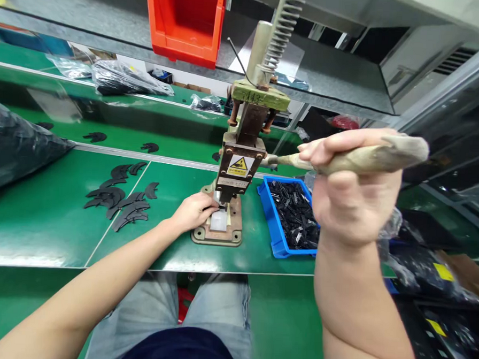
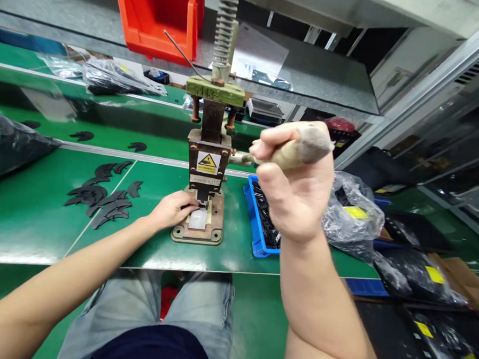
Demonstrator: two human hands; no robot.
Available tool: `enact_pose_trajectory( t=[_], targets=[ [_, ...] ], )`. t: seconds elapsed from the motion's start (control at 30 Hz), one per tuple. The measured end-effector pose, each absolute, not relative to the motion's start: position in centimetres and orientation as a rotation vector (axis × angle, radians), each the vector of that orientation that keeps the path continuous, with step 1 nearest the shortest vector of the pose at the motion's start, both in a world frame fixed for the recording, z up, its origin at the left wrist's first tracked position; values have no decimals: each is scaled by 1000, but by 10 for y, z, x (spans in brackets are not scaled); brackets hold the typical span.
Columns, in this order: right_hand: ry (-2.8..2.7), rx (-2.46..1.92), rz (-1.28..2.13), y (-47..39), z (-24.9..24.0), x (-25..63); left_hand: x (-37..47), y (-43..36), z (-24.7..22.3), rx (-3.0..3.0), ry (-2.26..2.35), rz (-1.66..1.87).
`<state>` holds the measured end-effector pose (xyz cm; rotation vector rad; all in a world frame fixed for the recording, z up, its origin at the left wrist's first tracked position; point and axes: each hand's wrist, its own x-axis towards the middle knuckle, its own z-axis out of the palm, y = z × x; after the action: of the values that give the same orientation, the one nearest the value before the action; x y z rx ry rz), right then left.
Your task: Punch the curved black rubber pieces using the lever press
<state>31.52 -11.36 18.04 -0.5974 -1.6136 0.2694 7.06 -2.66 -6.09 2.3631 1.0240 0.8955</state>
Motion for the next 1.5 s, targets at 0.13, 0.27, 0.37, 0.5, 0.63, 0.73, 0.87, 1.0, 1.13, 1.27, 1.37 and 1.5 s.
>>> enact_pose_trajectory(
  t=[0.13,0.27,0.37,0.5,0.63,0.73,0.87,1.0,1.13,1.27,1.37,1.5],
  targets=[
    [-1528,-623,195,-127,155,301,66,-24,-60,2432,972,847],
    [-1575,-679,83,-154,94,301,65,-27,-59,2411,932,828],
    [-1621,-742,43,-169,52,305,62,-27,-57,2370,942,825],
    [-1570,-768,61,-172,29,305,37,-15,-57,2326,1203,803],
    [-1506,-729,41,-167,28,301,0,-1,-65,2295,1563,602],
    [-1478,-708,37,-165,28,299,-11,0,-75,2336,1607,380],
    [-1475,-697,31,-165,29,298,-2,-1,-83,2337,1622,315],
    [-1489,-709,31,-165,30,299,8,4,-83,2213,1645,350],
    [-1493,-736,23,-165,29,299,8,2,-76,1940,1614,590],
    [-1464,-720,8,-165,27,297,20,-10,-65,1513,1459,796],
    [-1461,-713,15,-165,27,296,37,-18,-58,1397,1305,752],
    [-1474,-691,14,-164,29,298,57,-22,-51,1330,1132,702]
  ],
)
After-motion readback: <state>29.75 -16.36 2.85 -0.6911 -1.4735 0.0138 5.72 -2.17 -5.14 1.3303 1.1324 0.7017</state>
